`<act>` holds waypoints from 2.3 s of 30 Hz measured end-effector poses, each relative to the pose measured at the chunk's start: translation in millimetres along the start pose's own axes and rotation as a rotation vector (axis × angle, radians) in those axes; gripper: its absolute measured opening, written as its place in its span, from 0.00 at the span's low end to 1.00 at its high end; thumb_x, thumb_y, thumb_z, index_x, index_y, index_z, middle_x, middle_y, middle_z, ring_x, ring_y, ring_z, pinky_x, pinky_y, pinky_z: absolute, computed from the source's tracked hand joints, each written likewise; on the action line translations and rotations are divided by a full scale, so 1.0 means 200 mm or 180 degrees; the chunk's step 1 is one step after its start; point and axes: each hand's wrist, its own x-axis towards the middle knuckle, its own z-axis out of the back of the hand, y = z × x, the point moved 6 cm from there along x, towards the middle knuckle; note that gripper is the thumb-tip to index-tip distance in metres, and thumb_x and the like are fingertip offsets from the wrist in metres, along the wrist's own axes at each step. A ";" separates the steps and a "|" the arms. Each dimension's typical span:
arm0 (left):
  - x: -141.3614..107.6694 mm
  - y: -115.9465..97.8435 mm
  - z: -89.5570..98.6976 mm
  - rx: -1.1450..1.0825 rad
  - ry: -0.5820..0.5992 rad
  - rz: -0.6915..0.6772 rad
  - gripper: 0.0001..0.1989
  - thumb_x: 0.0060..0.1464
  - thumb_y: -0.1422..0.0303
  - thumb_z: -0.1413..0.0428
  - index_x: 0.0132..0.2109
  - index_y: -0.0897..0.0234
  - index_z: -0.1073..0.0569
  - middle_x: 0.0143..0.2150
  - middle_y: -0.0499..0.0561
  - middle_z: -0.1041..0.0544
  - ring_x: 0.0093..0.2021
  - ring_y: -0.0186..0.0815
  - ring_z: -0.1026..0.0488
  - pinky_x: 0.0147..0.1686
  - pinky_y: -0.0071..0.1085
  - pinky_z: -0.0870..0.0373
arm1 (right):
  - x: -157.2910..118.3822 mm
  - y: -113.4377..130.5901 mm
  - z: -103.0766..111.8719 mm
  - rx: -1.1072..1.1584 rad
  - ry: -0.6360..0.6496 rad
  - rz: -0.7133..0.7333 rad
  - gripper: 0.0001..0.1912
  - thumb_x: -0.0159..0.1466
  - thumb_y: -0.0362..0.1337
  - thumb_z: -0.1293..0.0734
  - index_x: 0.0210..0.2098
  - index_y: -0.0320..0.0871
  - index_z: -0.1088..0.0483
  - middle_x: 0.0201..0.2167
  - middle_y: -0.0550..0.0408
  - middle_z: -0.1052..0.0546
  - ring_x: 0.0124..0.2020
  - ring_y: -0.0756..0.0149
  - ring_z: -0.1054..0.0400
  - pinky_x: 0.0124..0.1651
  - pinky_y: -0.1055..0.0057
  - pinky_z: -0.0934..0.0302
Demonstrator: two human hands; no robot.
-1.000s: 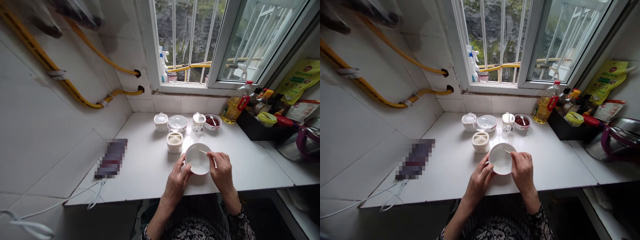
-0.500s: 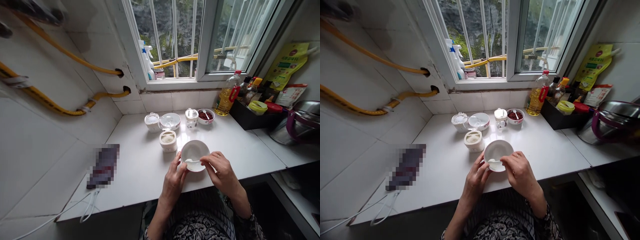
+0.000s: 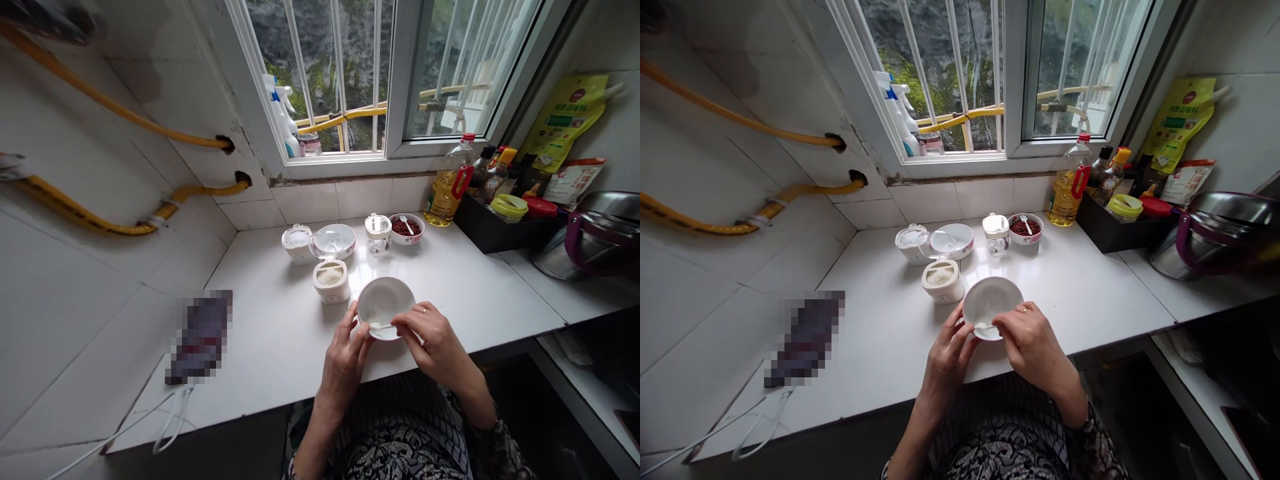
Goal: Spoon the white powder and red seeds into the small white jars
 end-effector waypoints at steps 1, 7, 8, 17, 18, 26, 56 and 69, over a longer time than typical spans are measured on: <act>0.00 0.00 0.00 0.0001 -0.0014 0.0002 0.12 0.63 0.73 0.45 0.53 0.59 0.29 0.66 0.62 0.33 0.62 0.47 0.28 0.53 0.42 0.22 | 0.00 0.00 -0.01 -0.0010 -0.0027 -0.0010 0.12 0.68 0.26 0.41 0.38 0.43 0.27 0.27 0.54 0.21 0.29 0.64 0.31 0.40 0.64 0.38; 0.00 -0.01 0.00 0.0010 0.0035 -0.0045 0.11 0.63 0.73 0.45 0.52 0.60 0.29 0.65 0.64 0.33 0.61 0.48 0.28 0.52 0.41 0.22 | -0.03 -0.04 0.06 -0.0073 -0.0082 -0.0078 0.12 0.68 0.26 0.41 0.40 0.44 0.27 0.29 0.55 0.20 0.29 0.64 0.31 0.42 0.63 0.39; 0.00 -0.01 0.00 0.0016 0.0031 -0.0037 0.11 0.63 0.73 0.45 0.52 0.60 0.29 0.65 0.64 0.33 0.61 0.48 0.28 0.52 0.41 0.22 | -0.03 -0.04 0.07 -0.0060 0.0018 -0.0074 0.13 0.68 0.26 0.41 0.40 0.44 0.27 0.29 0.56 0.20 0.29 0.65 0.31 0.43 0.63 0.39; 0.00 0.00 0.00 -0.0013 0.0028 -0.0033 0.12 0.63 0.74 0.45 0.52 0.59 0.29 0.66 0.62 0.33 0.61 0.47 0.28 0.53 0.41 0.22 | -0.04 -0.04 0.06 -0.0103 0.0131 -0.0011 0.13 0.69 0.26 0.42 0.40 0.44 0.28 0.30 0.55 0.21 0.31 0.64 0.30 0.45 0.62 0.39; 0.00 0.01 0.00 -0.0013 0.0030 -0.0021 0.12 0.63 0.74 0.45 0.52 0.59 0.29 0.66 0.62 0.33 0.61 0.47 0.28 0.53 0.42 0.22 | -0.05 -0.03 0.06 -0.0117 0.0176 -0.0016 0.13 0.69 0.26 0.42 0.40 0.44 0.28 0.30 0.55 0.21 0.31 0.64 0.30 0.45 0.62 0.39; 0.00 0.00 0.00 -0.0005 0.0012 -0.0057 0.11 0.62 0.74 0.44 0.51 0.59 0.28 0.66 0.62 0.33 0.61 0.48 0.28 0.52 0.42 0.21 | -0.04 -0.10 0.07 -0.0144 -0.0109 -0.0378 0.12 0.68 0.28 0.40 0.39 0.45 0.26 0.30 0.54 0.20 0.30 0.62 0.28 0.42 0.61 0.35; 0.02 0.01 0.01 0.0144 -0.0053 0.0147 0.07 0.65 0.69 0.47 0.49 0.60 0.31 0.60 0.64 0.29 0.56 0.46 0.23 0.48 0.38 0.20 | -0.10 -0.32 -0.07 0.2168 -0.1002 -0.2305 0.10 0.58 0.43 0.33 0.29 0.42 0.25 0.19 0.54 0.23 0.19 0.68 0.38 0.25 0.69 0.37; 0.01 0.06 -0.01 0.0024 0.0112 0.0429 0.12 0.62 0.72 0.44 0.51 0.58 0.34 0.60 0.61 0.29 0.57 0.45 0.25 0.49 0.38 0.22 | -0.09 -0.38 -0.13 0.2648 -0.1158 -0.2450 0.12 0.56 0.45 0.29 0.31 0.42 0.25 0.21 0.52 0.21 0.21 0.67 0.36 0.32 0.66 0.35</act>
